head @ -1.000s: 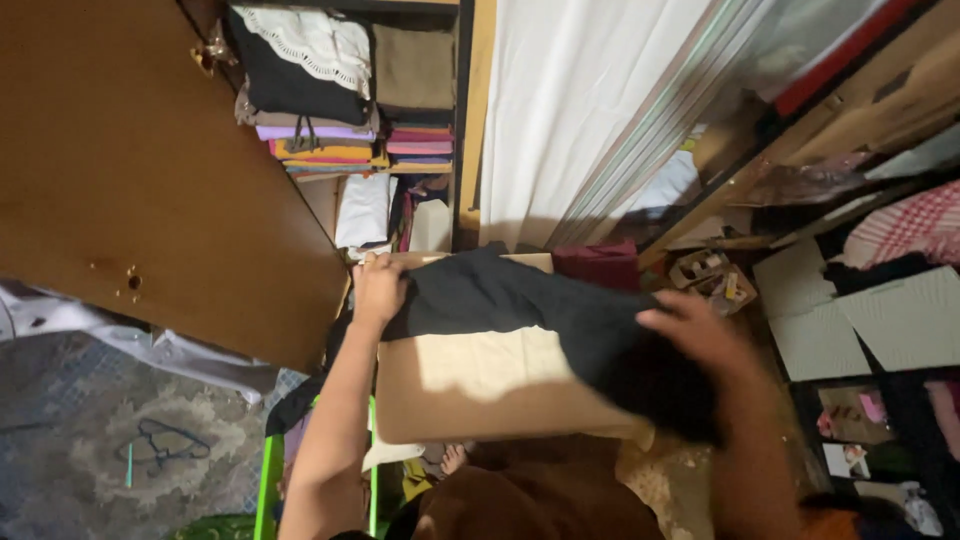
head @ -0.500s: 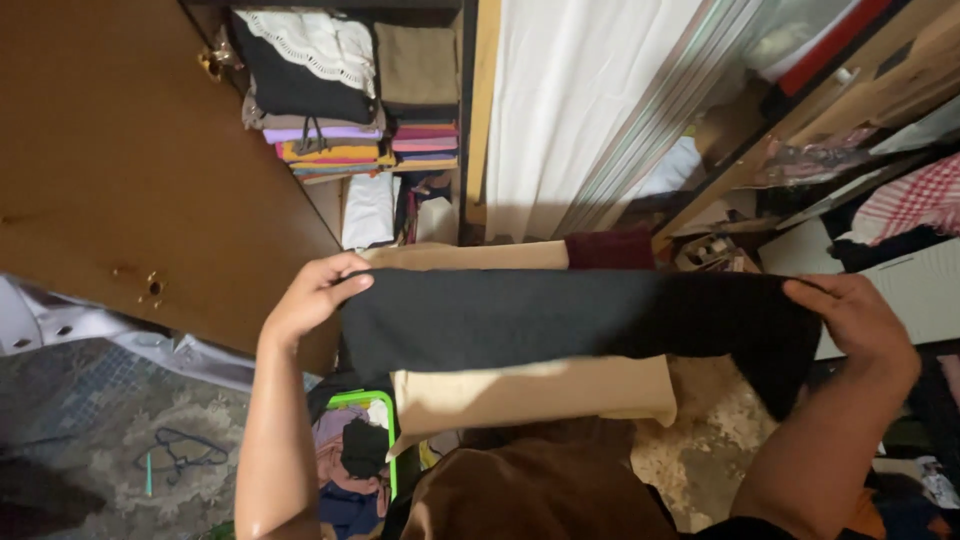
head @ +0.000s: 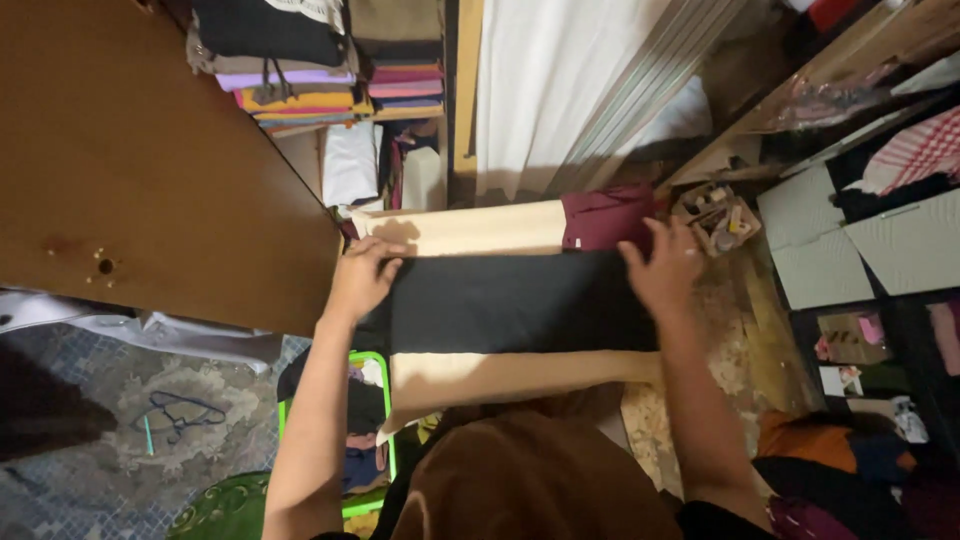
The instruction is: The person folds a maroon garment and then a black garment on a small padded folding board. The maroon item is folded into a compact rectangle and set aside. The black item is unfolded, smoothed, and folded multiple times before being placed next to the maroon item.
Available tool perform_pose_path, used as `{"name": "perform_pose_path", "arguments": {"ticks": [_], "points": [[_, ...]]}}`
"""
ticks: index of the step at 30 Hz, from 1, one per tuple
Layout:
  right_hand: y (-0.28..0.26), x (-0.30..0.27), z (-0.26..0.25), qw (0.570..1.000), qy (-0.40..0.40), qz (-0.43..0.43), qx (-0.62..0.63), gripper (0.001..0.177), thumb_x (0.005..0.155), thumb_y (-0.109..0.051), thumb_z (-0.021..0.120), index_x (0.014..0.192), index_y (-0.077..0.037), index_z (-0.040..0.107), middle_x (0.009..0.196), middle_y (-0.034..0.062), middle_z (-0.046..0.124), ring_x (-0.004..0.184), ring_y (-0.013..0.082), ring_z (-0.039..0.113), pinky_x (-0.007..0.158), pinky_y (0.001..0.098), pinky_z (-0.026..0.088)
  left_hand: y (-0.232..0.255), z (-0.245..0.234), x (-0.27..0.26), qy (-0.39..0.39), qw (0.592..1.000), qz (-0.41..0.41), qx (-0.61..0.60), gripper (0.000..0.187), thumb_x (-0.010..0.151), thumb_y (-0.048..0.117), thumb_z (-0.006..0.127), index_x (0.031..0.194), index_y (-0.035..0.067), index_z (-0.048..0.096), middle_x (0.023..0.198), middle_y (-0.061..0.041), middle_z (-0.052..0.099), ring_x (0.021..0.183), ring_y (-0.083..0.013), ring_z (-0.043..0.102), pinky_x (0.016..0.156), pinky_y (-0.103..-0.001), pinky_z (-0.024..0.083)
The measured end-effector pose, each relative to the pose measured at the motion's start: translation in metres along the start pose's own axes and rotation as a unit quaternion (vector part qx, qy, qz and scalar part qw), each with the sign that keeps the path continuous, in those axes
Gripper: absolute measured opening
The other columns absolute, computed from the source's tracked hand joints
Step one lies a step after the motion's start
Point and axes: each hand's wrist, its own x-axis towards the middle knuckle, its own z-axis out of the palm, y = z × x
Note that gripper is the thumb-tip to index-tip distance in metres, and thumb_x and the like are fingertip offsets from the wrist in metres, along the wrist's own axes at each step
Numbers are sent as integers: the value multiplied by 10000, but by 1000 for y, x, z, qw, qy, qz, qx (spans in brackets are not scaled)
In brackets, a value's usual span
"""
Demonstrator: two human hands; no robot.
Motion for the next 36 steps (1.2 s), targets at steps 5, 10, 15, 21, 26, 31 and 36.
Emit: {"name": "perform_pose_path", "arguments": {"ticks": [5, 10, 15, 21, 26, 31, 36], "points": [[-50, -18, 22, 998, -32, 13, 49, 527, 1061, -416, 564, 1544, -214, 509, 1601, 230, 415, 1452, 480, 370, 1058, 742, 324, 37, 10, -2, -28, 997, 30, -62, 178, 896, 140, 754, 1054, 205, 802, 1011, -62, 740, 1028, -327, 700, 944, -441, 559], [-45, -30, 42, 997, -28, 21, 71, 494, 1113, -407, 424, 1569, -224, 475, 1586, 196, 437, 1467, 414, 375, 1091, 686, 309, 41, 55, 5, -9, 996, 85, -19, 263, 909, 207, 742, 1166, 256, 770, 1131, -16, 728, 1113, -268, 659, 946, -421, 545], [-45, -31, 44, 995, -15, 33, 93, 477, 1120, -383, 434, 1568, -225, 485, 1585, 182, 446, 1477, 390, 366, 1118, 659, 269, 36, 77, -11, 16, 997, 73, 35, 326, 971, 249, 675, 1294, 210, 681, 1282, 20, 643, 1263, -223, 556, 1019, -400, 461], [-48, -34, 41, 992, -16, 52, 112, 468, 1118, -398, 451, 1550, -228, 506, 1580, 164, 460, 1479, 372, 376, 1133, 627, 255, 37, 78, -18, 48, 992, 81, 78, 339, 986, 291, 646, 1307, 182, 660, 1203, 24, 623, 1197, -203, 552, 977, -361, 446], [-51, -36, 37, 989, -8, 60, 137, 452, 1112, -398, 483, 1529, -229, 531, 1564, 167, 483, 1465, 382, 400, 1124, 633, 270, 34, 82, -22, 62, 991, 82, 82, 334, 979, 297, 652, 1290, 180, 677, 1204, 21, 629, 1210, -194, 555, 987, -356, 445], [-51, -39, 37, 989, -10, 60, 132, 455, 1102, -390, 494, 1525, -229, 534, 1549, 167, 501, 1458, 379, 416, 1115, 630, 289, 40, 76, -24, 69, 992, 73, 76, 307, 968, 287, 670, 1254, 179, 700, 1172, 20, 641, 1182, -197, 574, 979, -361, 453], [-53, -38, 38, 990, -1, 54, 128, 451, 1098, -372, 500, 1525, -233, 535, 1541, 166, 510, 1443, 387, 433, 1098, 643, 305, 41, 73, -13, 71, 997, 33, 3, 206, 975, 304, 691, 1166, 248, 745, 1138, 84, 650, 1163, -164, 585, 945, -349, 447]]}}
